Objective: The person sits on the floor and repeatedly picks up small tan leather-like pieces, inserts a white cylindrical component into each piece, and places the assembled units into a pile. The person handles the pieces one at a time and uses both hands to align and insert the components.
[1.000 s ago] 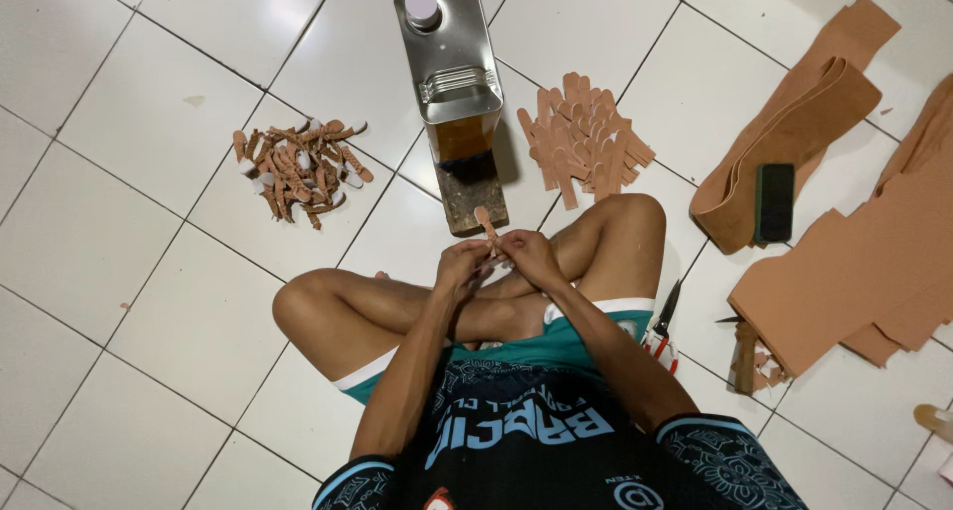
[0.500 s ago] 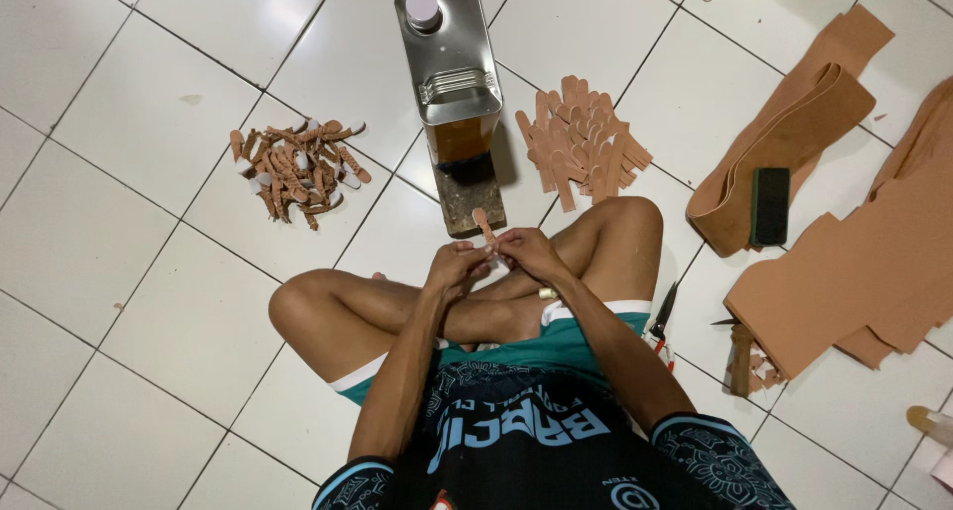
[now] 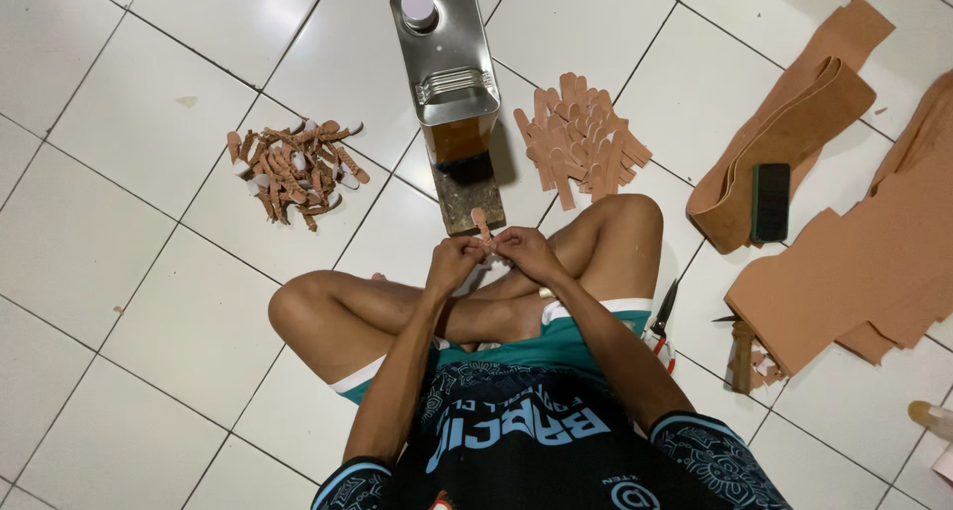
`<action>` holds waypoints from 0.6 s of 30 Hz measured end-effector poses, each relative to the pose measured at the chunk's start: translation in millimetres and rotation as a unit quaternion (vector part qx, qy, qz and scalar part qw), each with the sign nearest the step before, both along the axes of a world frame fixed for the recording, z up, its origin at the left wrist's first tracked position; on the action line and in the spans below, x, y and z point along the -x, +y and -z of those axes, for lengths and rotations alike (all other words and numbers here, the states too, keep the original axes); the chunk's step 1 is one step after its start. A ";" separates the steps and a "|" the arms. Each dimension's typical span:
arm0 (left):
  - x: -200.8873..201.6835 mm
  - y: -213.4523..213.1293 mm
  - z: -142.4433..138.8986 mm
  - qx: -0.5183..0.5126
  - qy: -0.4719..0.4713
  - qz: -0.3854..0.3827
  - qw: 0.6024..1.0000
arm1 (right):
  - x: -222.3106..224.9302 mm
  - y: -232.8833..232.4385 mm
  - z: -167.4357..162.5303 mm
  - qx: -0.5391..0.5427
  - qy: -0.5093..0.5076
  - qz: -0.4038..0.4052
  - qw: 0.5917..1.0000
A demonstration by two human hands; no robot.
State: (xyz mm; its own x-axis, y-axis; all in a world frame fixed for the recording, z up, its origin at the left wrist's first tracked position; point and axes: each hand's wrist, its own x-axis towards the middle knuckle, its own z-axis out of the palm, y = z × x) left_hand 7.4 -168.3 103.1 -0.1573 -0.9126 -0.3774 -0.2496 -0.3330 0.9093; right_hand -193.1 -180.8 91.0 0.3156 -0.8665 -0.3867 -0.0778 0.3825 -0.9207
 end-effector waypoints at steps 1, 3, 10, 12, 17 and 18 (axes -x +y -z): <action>-1.0 1.5 -2.1 0.009 -0.019 -0.001 1.000 | -1.3 1.5 -4.8 0.009 0.045 -0.002 0.999; -3.9 3.0 -5.6 0.021 -0.022 -0.002 1.000 | -4.0 2.1 -16.5 0.031 0.133 -0.006 0.991; -3.6 3.2 -5.0 0.020 -0.023 -0.005 1.000 | -5.0 -4.7 -32.9 0.093 0.216 -0.047 0.971; -1.2 3.4 -6.7 0.009 -0.026 -0.006 1.000 | -5.6 -9.7 -25.1 0.088 0.216 -0.074 0.970; 9.2 16.6 -17.4 0.093 -0.112 -0.038 0.989 | -9.9 -11.3 -7.6 -0.201 -0.065 -0.007 0.977; 13.8 20.6 -18.3 0.109 -0.140 -0.047 0.983 | -11.3 -8.1 -6.3 -0.271 -0.122 0.026 0.955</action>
